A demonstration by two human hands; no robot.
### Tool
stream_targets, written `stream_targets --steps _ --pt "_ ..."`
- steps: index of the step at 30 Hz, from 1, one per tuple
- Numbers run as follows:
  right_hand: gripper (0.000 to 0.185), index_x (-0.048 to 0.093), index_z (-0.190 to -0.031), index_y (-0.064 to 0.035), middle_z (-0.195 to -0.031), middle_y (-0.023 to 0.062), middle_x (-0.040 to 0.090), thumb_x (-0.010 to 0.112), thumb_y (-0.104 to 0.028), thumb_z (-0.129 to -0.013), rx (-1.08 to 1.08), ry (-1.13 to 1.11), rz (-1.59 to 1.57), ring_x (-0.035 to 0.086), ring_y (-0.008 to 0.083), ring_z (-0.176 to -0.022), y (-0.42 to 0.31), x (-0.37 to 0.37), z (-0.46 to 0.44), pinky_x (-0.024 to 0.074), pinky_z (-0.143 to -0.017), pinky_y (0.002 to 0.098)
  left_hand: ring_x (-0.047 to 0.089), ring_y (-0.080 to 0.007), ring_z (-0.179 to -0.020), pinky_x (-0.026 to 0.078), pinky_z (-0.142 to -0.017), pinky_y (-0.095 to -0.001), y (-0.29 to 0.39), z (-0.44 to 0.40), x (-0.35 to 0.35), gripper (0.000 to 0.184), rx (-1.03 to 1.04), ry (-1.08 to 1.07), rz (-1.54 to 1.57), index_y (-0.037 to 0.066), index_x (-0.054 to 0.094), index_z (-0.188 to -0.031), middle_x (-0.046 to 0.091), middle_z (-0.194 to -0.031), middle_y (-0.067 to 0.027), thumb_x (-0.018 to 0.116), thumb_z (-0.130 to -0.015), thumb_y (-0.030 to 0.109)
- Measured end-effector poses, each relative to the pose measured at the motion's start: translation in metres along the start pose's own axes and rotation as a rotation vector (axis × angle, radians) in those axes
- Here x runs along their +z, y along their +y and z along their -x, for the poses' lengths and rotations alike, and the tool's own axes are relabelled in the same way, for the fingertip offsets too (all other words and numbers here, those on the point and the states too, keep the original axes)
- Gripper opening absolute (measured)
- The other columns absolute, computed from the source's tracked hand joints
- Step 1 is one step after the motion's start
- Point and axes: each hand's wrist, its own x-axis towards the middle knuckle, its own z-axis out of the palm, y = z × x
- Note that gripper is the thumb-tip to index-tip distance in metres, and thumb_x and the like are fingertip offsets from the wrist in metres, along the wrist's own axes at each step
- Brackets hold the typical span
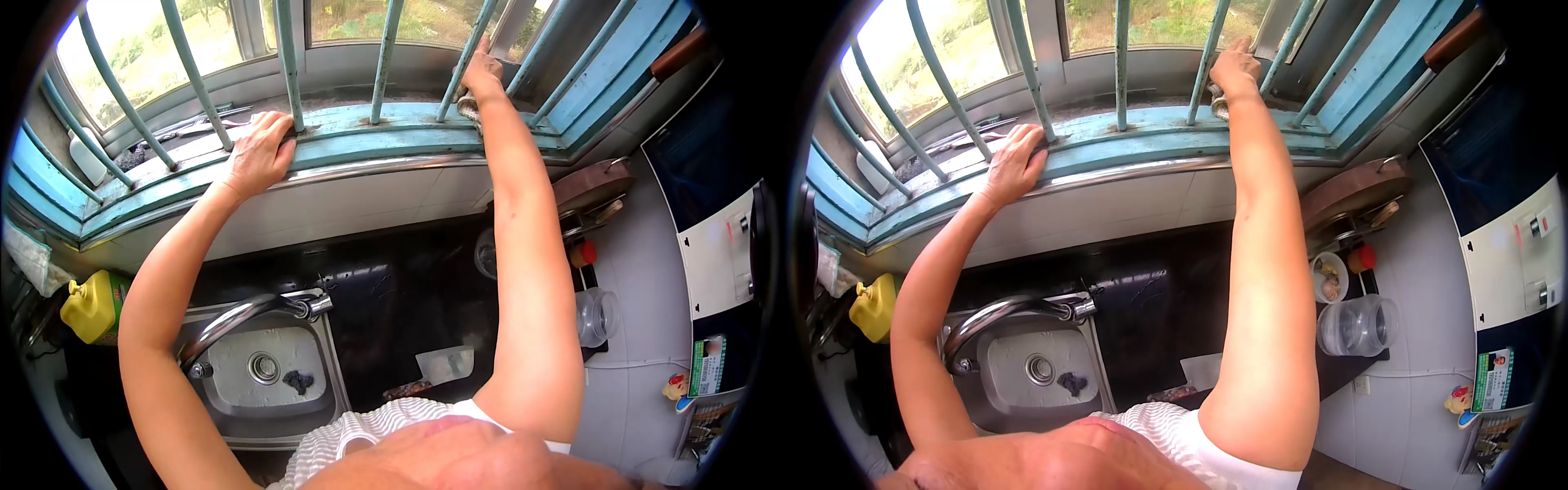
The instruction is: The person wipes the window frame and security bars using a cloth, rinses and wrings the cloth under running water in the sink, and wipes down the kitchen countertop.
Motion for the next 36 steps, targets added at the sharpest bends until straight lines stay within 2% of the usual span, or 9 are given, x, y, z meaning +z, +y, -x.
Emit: stream_targets --steps 6,8,10,12,16,20,26,32,36 --pt "0.050 0.039 -0.117 -0.0028 -0.118 0.0194 0.042 0.054 -0.021 -0.073 0.114 0.136 -0.426 0.051 0.0337 -0.100 0.004 0.015 -0.037 0.0426 -0.082 0.0380 0.047 -0.0325 -0.093 0.039 -0.081 -0.0383 0.001 0.000 -0.002 0.026 -0.019 -0.018 -0.005 -0.003 0.050 -0.095 0.051 -0.095 -0.0166 0.050 -0.073 0.010" --pt "0.037 0.056 -0.097 -0.0046 -0.106 0.0178 0.051 0.062 -0.022 -0.065 -0.172 0.592 -0.942 0.051 0.0340 -0.097 -0.001 0.016 -0.041 0.0423 -0.083 0.0392 0.047 -0.0324 -0.093 0.039 -0.080 -0.0382 0.001 0.000 0.000 0.025 -0.012 0.001 0.004 -0.003 0.050 -0.095 0.050 -0.094 -0.0167 0.050 -0.073 0.010" --pt "0.027 0.057 -0.093 -0.0087 -0.106 0.0152 0.048 0.061 -0.017 -0.067 -0.484 0.512 -1.047 0.049 0.0313 -0.099 -0.042 0.001 0.003 0.0415 -0.084 0.0374 0.047 -0.0323 -0.093 0.039 -0.080 -0.0380 0.002 0.000 -0.001 0.025 -0.013 -0.006 0.010 -0.003 0.050 -0.095 0.050 -0.094 -0.0167 0.050 -0.073 0.010" --pt "0.016 0.058 -0.089 -0.0130 -0.100 0.0150 0.052 0.053 -0.011 -0.074 -1.044 0.685 -0.419 0.053 0.0307 -0.088 -0.054 0.032 -0.005 0.0445 -0.079 0.0412 0.047 -0.0325 -0.093 0.040 -0.080 -0.0376 -0.002 -0.001 0.001 0.025 -0.015 -0.028 -0.005 -0.003 0.049 -0.094 0.050 -0.095 -0.0171 0.050 -0.073 0.010" --pt "0.014 0.059 -0.087 -0.0186 -0.097 0.0124 0.053 0.054 -0.016 -0.074 -0.803 0.532 -0.176 0.053 0.0293 -0.089 -0.038 0.051 -0.008 0.0457 -0.077 0.0414 0.047 -0.0328 -0.093 0.040 -0.080 -0.0375 0.001 -0.002 -0.001 0.025 -0.003 -0.032 -0.009 -0.004 0.049 -0.094 0.050 -0.095 -0.0176 0.050 -0.074 0.011" --pt "0.024 0.057 -0.094 -0.0183 -0.100 0.0083 0.053 0.056 -0.016 -0.070 -0.223 0.449 -0.300 0.052 0.0303 -0.093 -0.007 0.056 -0.017 0.0447 -0.075 0.0429 0.047 -0.0325 -0.093 0.040 -0.080 -0.0374 0.002 0.000 -0.001 0.026 -0.017 -0.033 -0.002 -0.004 0.049 -0.095 0.050 -0.096 -0.0182 0.049 -0.075 0.012" --pt "0.033 0.050 -0.104 -0.0007 -0.109 0.0224 0.045 0.051 -0.011 -0.073 0.791 0.570 -1.127 0.048 0.0372 -0.100 0.024 0.081 -0.059 0.0420 -0.084 0.0396 0.047 -0.0325 -0.091 0.040 -0.079 -0.0376 0.003 -0.003 -0.003 0.025 -0.014 -0.051 0.006 -0.004 0.048 -0.094 0.049 -0.093 -0.0176 0.048 -0.074 0.011" --pt "0.058 0.037 -0.114 0.0084 -0.119 0.0282 0.036 0.057 -0.019 -0.067 0.553 0.384 -1.063 0.043 0.0395 -0.106 0.017 0.071 -0.048 0.0421 -0.086 0.0381 0.047 -0.0322 -0.092 0.040 -0.078 -0.0377 0.005 -0.003 -0.001 0.025 -0.016 -0.028 -0.018 -0.004 0.049 -0.093 0.050 -0.092 -0.0173 0.049 -0.072 0.010" --pt "0.084 0.028 -0.118 0.0102 -0.123 0.0324 0.027 0.071 -0.030 -0.058 0.374 0.464 -0.949 0.037 0.0402 -0.111 0.016 0.081 -0.046 0.0319 -0.095 0.0379 0.049 -0.0329 -0.090 0.041 -0.078 -0.0375 0.005 -0.003 0.002 0.025 -0.011 0.006 -0.043 -0.004 0.049 -0.094 0.050 -0.094 -0.0174 0.049 -0.072 0.008"
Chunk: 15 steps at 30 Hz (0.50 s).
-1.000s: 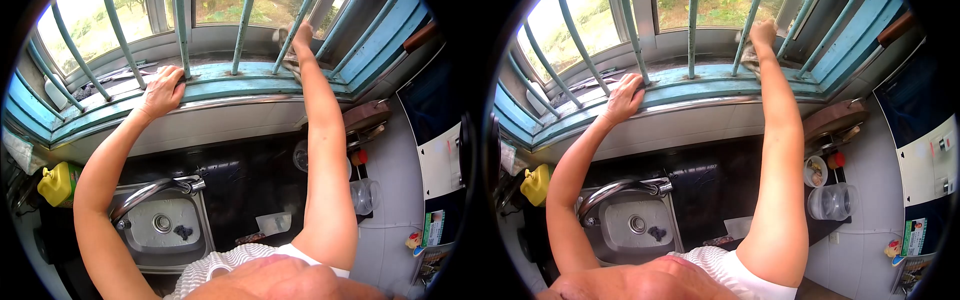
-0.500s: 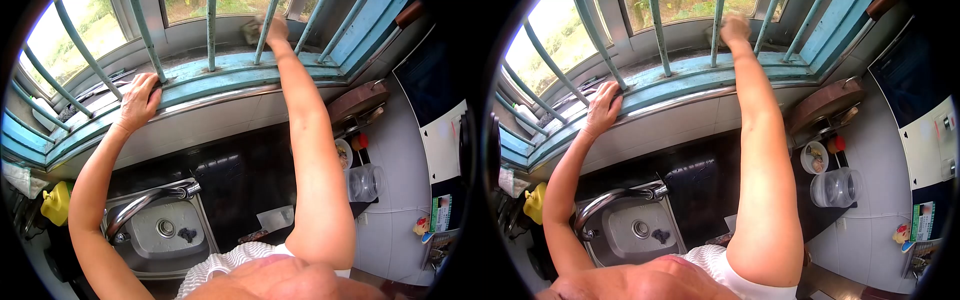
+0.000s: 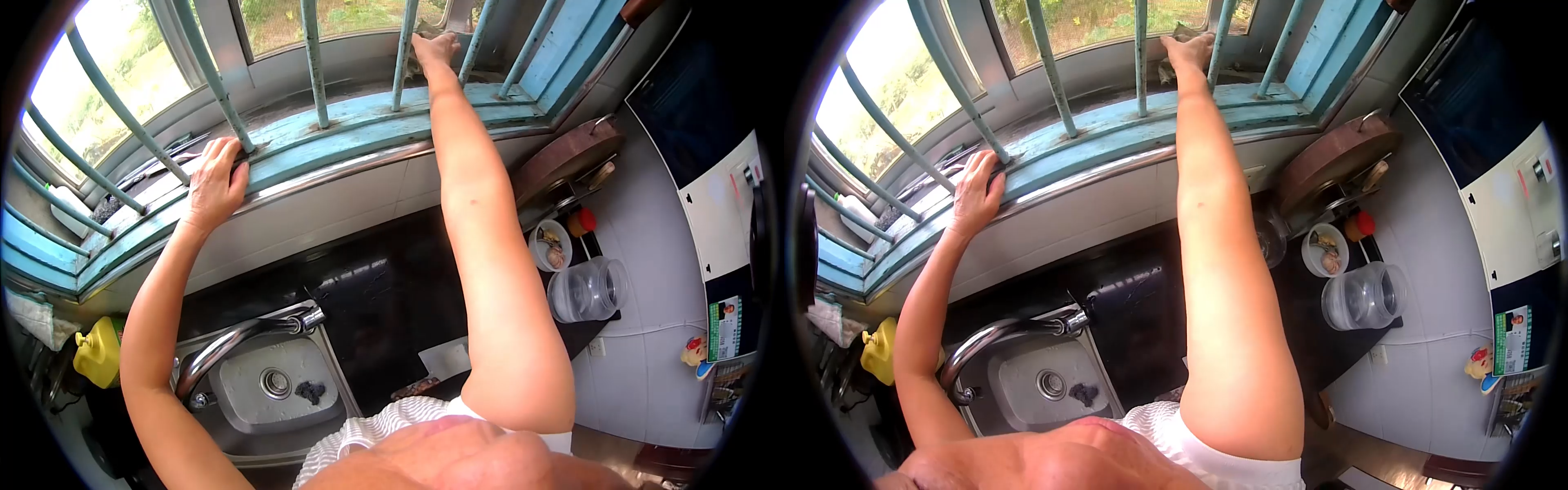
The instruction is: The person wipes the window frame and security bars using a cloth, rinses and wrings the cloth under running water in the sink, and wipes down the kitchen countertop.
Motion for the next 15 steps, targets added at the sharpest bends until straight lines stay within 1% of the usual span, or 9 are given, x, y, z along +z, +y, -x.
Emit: stream_targets --steps 2,3,5,6,8,10,12,13,15 --pt "0.078 0.036 -0.113 0.0103 -0.118 0.0306 0.036 0.073 -0.031 -0.057 0.044 -0.069 -0.209 0.041 0.0388 -0.109 -0.013 -0.020 0.008 0.0359 -0.092 0.0384 0.049 -0.0330 -0.090 0.040 -0.078 -0.0375 0.002 0.000 0.000 0.026 -0.007 -0.010 0.004 -0.004 0.049 -0.095 0.050 -0.094 -0.0175 0.049 -0.072 0.008" --pt "0.078 0.036 -0.113 0.0103 -0.118 0.0306 0.036 0.073 -0.031 -0.057 0.049 -0.068 -0.216 0.041 0.0388 -0.109 -0.011 -0.021 0.007 0.0359 -0.092 0.0384 0.049 -0.0331 -0.090 0.040 -0.078 -0.0374 0.002 -0.001 -0.001 0.026 -0.016 -0.017 0.011 -0.004 0.048 -0.095 0.050 -0.093 -0.0175 0.049 -0.072 0.008" --pt "0.073 0.042 -0.107 0.0097 -0.112 0.0276 0.043 0.075 -0.032 -0.056 0.064 -0.024 -0.144 0.046 0.0369 -0.105 -0.009 -0.019 0.006 0.0396 -0.088 0.0377 0.049 -0.0331 -0.091 0.040 -0.079 -0.0370 0.001 0.000 -0.002 0.026 -0.025 -0.034 0.007 -0.003 0.048 -0.096 0.050 -0.095 -0.0173 0.048 -0.072 0.009" --pt "0.073 0.042 -0.107 0.0097 -0.112 0.0276 0.043 0.075 -0.032 -0.056 0.067 -0.025 -0.147 0.046 0.0369 -0.105 -0.010 -0.018 0.007 0.0396 -0.088 0.0377 0.049 -0.0332 -0.092 0.039 -0.080 -0.0365 0.001 0.000 -0.002 0.026 -0.036 -0.048 0.017 -0.002 0.048 -0.097 0.050 -0.096 -0.0170 0.048 -0.073 0.009" --pt "0.071 0.045 -0.103 0.0086 -0.107 0.0256 0.048 0.076 -0.033 -0.054 0.019 0.014 -0.063 0.051 0.0359 -0.097 -0.011 -0.017 0.008 0.0425 -0.084 0.0375 0.049 -0.0333 -0.092 0.039 -0.079 -0.0363 0.003 0.000 -0.002 0.025 -0.037 -0.060 0.026 -0.001 0.049 -0.096 0.050 -0.097 -0.0170 0.047 -0.073 0.009" --pt "0.069 0.048 -0.098 0.0072 -0.098 0.0250 0.054 0.078 -0.035 -0.052 -0.038 0.106 0.011 0.053 0.0362 -0.093 -0.010 -0.011 0.011 0.0429 -0.084 0.0365 0.049 -0.0328 -0.090 0.040 -0.078 -0.0373 0.004 -0.002 -0.002 0.025 -0.007 -0.019 0.005 -0.003 0.049 -0.094 0.051 -0.094 -0.0169 0.049 -0.072 0.008" --pt "0.067 0.049 -0.098 0.0072 -0.098 0.0248 0.053 0.077 -0.035 -0.053 -0.006 0.049 -0.124 0.053 0.0361 -0.093 -0.011 -0.017 0.010 0.0441 -0.082 0.0381 0.049 -0.0326 -0.090 0.040 -0.078 -0.0373 0.005 -0.001 -0.002 0.025 -0.019 -0.021 -0.001 -0.003 0.050 -0.094 0.051 -0.094 -0.0167 0.049 -0.071 0.007" --pt "0.067 0.049 -0.098 0.0072 -0.098 0.0248 0.053 0.077 -0.035 -0.053 -0.004 0.046 -0.126 0.053 0.0361 -0.093 -0.006 -0.014 0.007 0.0441 -0.082 0.0381 0.049 -0.0325 -0.090 0.040 -0.078 -0.0372 0.005 -0.001 -0.002 0.025 -0.021 -0.020 0.002 -0.002 0.050 -0.094 0.051 -0.094 -0.0167 0.049 -0.071 0.007" --pt "0.062 0.051 -0.094 0.0065 -0.098 0.0249 0.054 0.076 -0.033 -0.055 0.019 0.057 -0.237 0.054 0.0359 -0.091 -0.003 -0.012 0.005 0.0458 -0.079 0.0400 0.049 -0.0324 -0.090 0.039 -0.078 -0.0371 0.005 -0.001 -0.002 0.025 -0.022 -0.023 0.004 -0.002 0.050 -0.094 0.051 -0.094 -0.0167 0.049 -0.071 0.007"
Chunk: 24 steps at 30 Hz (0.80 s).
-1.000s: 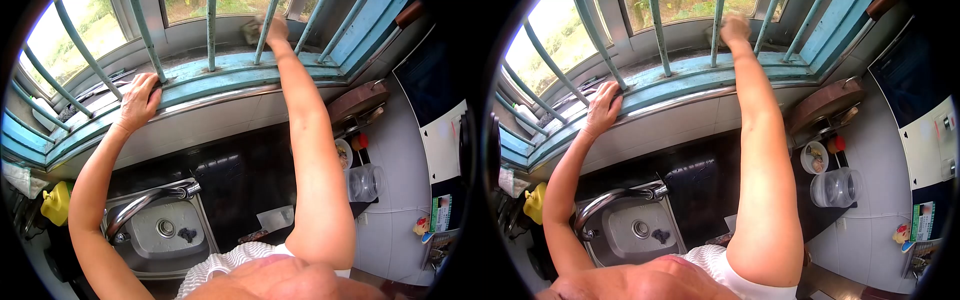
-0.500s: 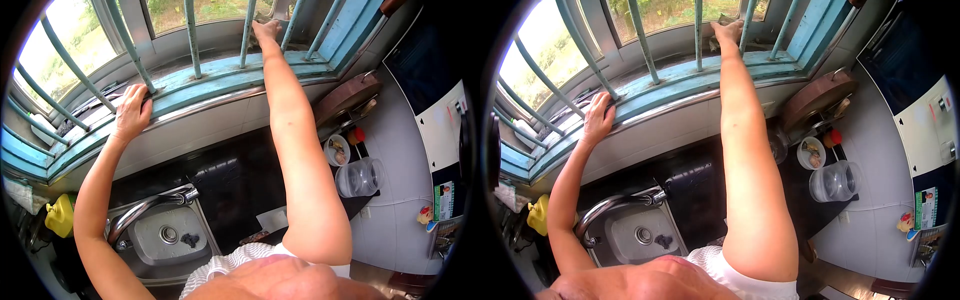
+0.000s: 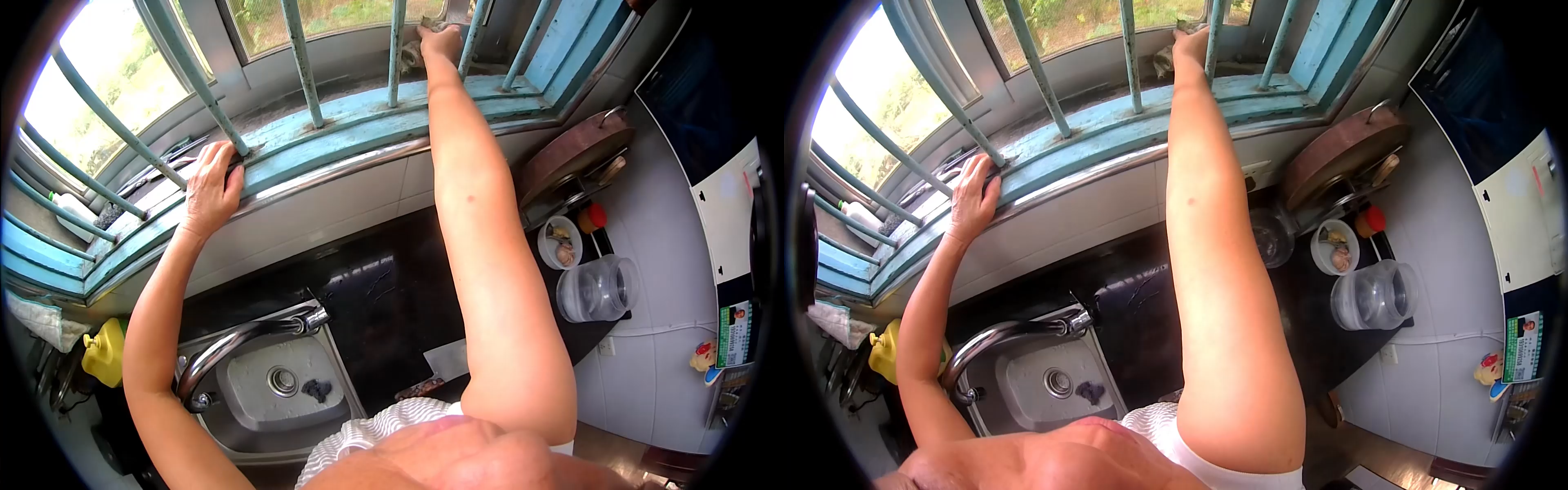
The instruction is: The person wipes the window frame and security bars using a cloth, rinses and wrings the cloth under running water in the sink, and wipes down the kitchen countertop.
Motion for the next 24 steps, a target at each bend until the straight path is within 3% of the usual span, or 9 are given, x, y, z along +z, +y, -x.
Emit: stream_targets --steps 6,13,19,21,23,24 --pt "0.051 0.054 -0.089 0.0052 -0.094 0.0248 0.057 0.075 -0.030 -0.058 -0.046 0.021 0.174 0.057 0.0362 -0.087 -0.013 -0.007 0.009 0.0471 -0.075 0.0410 0.049 -0.0322 -0.090 0.040 -0.078 -0.0368 0.000 0.000 0.001 0.024 0.010 0.017 -0.027 -0.003 0.050 -0.094 0.051 -0.094 -0.0165 0.049 -0.072 0.007" --pt "0.052 0.054 -0.090 0.0057 -0.093 0.0245 0.057 0.075 -0.029 -0.058 -0.027 0.016 0.179 0.056 0.0368 -0.088 -0.013 -0.008 0.006 0.0467 -0.077 0.0403 0.049 -0.0319 -0.091 0.040 -0.079 -0.0367 0.001 0.000 0.001 0.025 -0.002 0.005 -0.021 -0.003 0.050 -0.095 0.051 -0.095 -0.0165 0.048 -0.072 0.007" --pt "0.056 0.051 -0.097 0.0069 -0.104 0.0275 0.051 0.072 -0.031 -0.061 -0.001 -0.098 0.144 0.052 0.0366 -0.096 -0.024 -0.016 0.014 0.0443 -0.081 0.0415 0.049 -0.0317 -0.090 0.040 -0.079 -0.0369 0.000 0.000 0.001 0.025 0.004 0.014 -0.032 -0.003 0.049 -0.095 0.051 -0.094 -0.0164 0.048 -0.072 0.008" --pt "0.055 0.045 -0.106 0.0062 -0.112 0.0279 0.045 0.064 -0.031 -0.071 0.153 0.028 0.094 0.049 0.0369 -0.101 -0.012 -0.004 0.000 0.0416 -0.085 0.0426 0.050 -0.0316 -0.090 0.040 -0.079 -0.0369 0.001 0.000 0.002 0.025 0.002 0.013 -0.032 -0.003 0.049 -0.095 0.051 -0.094 -0.0163 0.048 -0.073 0.008" --pt "0.052 0.035 -0.116 0.0056 -0.118 0.0278 0.041 0.052 -0.027 -0.080 0.086 0.355 0.199 0.046 0.0369 -0.105 0.010 0.017 -0.020 0.0363 -0.091 0.0432 0.050 -0.0315 -0.089 0.040 -0.078 -0.0368 0.000 0.000 0.001 0.025 0.012 0.013 -0.026 -0.002 0.050 -0.095 0.051 -0.094 -0.0161 0.048 -0.073 0.008" --pt "0.049 0.030 -0.121 0.0033 -0.123 0.0256 0.037 0.046 -0.024 -0.083 0.163 0.331 0.088 0.043 0.0354 -0.110 0.017 0.020 -0.034 0.0325 -0.093 0.0427 0.050 -0.0314 -0.089 0.040 -0.077 -0.0367 0.000 0.001 0.002 0.025 -0.004 0.007 -0.017 -0.003 0.049 -0.095 0.051 -0.094 -0.0160 0.048 -0.073 0.009"
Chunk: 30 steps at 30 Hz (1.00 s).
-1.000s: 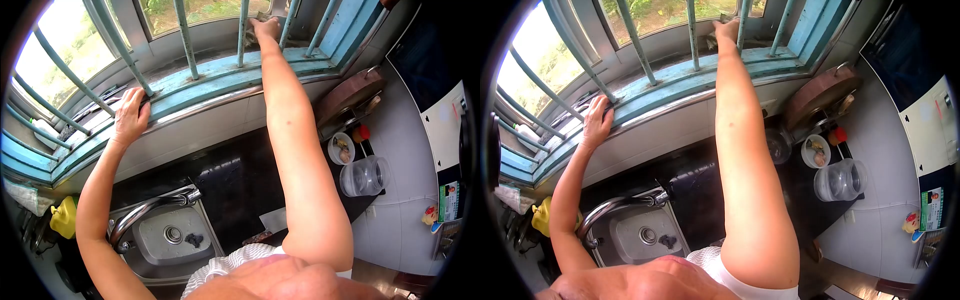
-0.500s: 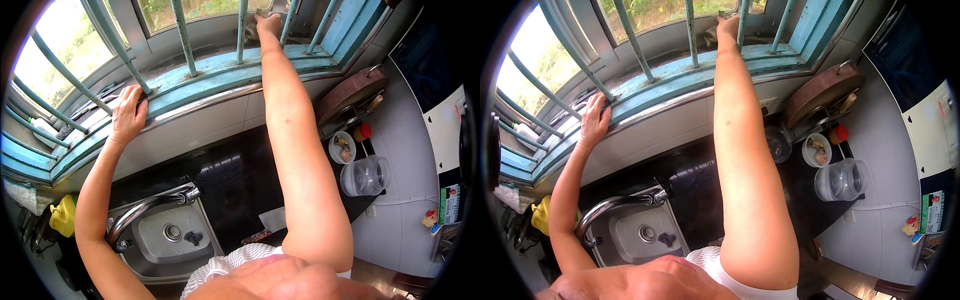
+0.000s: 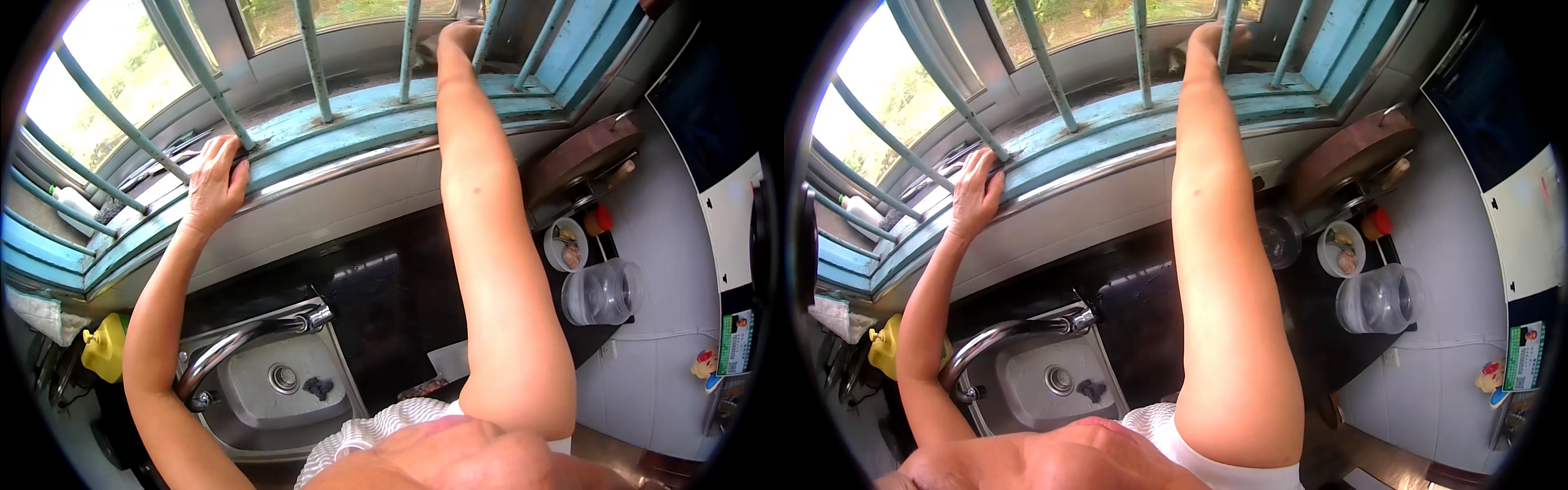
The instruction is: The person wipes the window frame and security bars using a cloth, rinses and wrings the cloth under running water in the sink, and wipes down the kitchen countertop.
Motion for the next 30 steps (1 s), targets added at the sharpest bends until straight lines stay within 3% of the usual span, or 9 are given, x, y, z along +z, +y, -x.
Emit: stream_targets --steps 5,8,12,14,17,19,21,24,30 --pt "0.038 0.037 -0.122 -0.0037 -0.126 0.0150 0.040 0.036 -0.016 -0.086 0.037 0.310 0.096 0.045 0.0318 -0.110 0.000 0.023 -0.003 0.0387 -0.089 0.0388 0.049 -0.0321 -0.088 0.041 -0.076 -0.0372 -0.002 0.000 -0.001 0.024 0.004 -0.017 0.025 -0.003 0.049 -0.093 0.050 -0.092 -0.0164 0.048 -0.074 0.010" --pt "0.036 0.044 -0.113 0.0017 -0.118 0.0205 0.045 0.046 -0.016 -0.081 0.313 -0.017 -0.091 0.048 0.0315 -0.105 -0.045 -0.026 0.022 0.0434 -0.086 0.0366 0.048 -0.0323 -0.090 0.040 -0.076 -0.0385 -0.004 0.000 0.000 0.024 0.027 -0.013 0.025 -0.002 0.048 -0.093 0.049 -0.091 -0.0170 0.048 -0.074 0.011" --pt "0.035 0.040 -0.112 -0.0007 -0.118 0.0188 0.041 0.039 -0.022 -0.084 0.213 -0.297 0.129 0.048 0.0319 -0.103 -0.036 -0.016 0.025 0.0440 -0.082 0.0387 0.046 -0.0322 -0.091 0.040 -0.076 -0.0395 -0.002 -0.001 0.002 0.024 -0.029 -0.014 0.006 -0.003 0.047 -0.092 0.048 -0.091 -0.0169 0.049 -0.074 0.013" --pt "0.034 0.041 -0.109 0.0018 -0.113 0.0189 0.043 0.048 -0.014 -0.079 0.364 -0.345 -0.262 0.050 0.0313 -0.098 -0.034 -0.007 0.046 0.0479 -0.074 0.0368 0.046 -0.0340 -0.090 0.038 -0.075 -0.0395 -0.003 0.001 0.003 0.025 -0.029 -0.020 -0.010 -0.003 0.045 -0.093 0.046 -0.092 -0.0181 0.048 -0.075 0.014" --pt "0.038 0.041 -0.105 0.0044 -0.100 0.0175 0.050 0.059 -0.001 -0.072 0.146 -0.626 -0.252 0.056 0.0289 -0.084 -0.007 0.012 0.055 0.0519 -0.065 0.0377 0.046 -0.0342 -0.091 0.038 -0.077 -0.0398 -0.004 0.002 0.003 0.027 -0.001 0.002 -0.021 -0.004 0.046 -0.094 0.047 -0.092 -0.0180 0.048 -0.074 0.014" --pt "0.021 0.047 -0.098 0.0025 -0.099 0.0128 0.049 0.051 0.004 -0.078 0.482 -0.880 -0.722 0.053 0.0228 -0.086 -0.045 -0.026 0.084 0.0489 -0.079 0.0449 0.046 -0.0338 -0.092 0.038 -0.077 -0.0400 -0.008 0.003 0.004 0.027 0.006 0.003 0.013 -0.004 0.046 -0.094 0.048 -0.093 -0.0181 0.049 -0.074 0.015" --pt "0.020 0.045 -0.099 0.0034 -0.094 0.0121 0.051 0.050 0.003 -0.080 0.368 -1.021 -0.886 0.053 0.0234 -0.083 -0.055 -0.030 0.084 0.0484 -0.079 0.0446 0.047 -0.0332 -0.091 0.039 -0.078 -0.0395 -0.011 0.003 0.003 0.027 0.009 -0.014 -0.002 -0.004 0.047 -0.094 0.049 -0.093 -0.0179 0.050 -0.075 0.016" --pt "0.020 0.050 -0.098 -0.0027 -0.092 0.0111 0.054 0.048 0.003 -0.079 0.412 -0.832 -1.092 0.056 0.0263 -0.079 -0.055 -0.047 0.059 0.0517 -0.069 0.0426 0.050 -0.0301 -0.090 0.041 -0.078 -0.0380 -0.012 0.006 0.003 0.028 -0.009 0.049 0.081 -0.002 0.053 -0.093 0.053 -0.089 -0.0164 0.049 -0.074 0.018" --pt "0.028 0.044 -0.105 0.0043 -0.107 0.0137 0.047 0.052 0.005 -0.078 -0.587 -0.558 -0.727 0.051 0.0205 -0.095 -0.097 -0.178 0.135 0.0453 -0.082 0.0299 0.049 -0.0286 -0.095 0.040 -0.082 -0.0362 -0.018 0.009 0.004 0.033 0.046 0.113 0.140 0.000 0.051 -0.101 0.052 -0.097 -0.0137 0.055 -0.072 0.016"
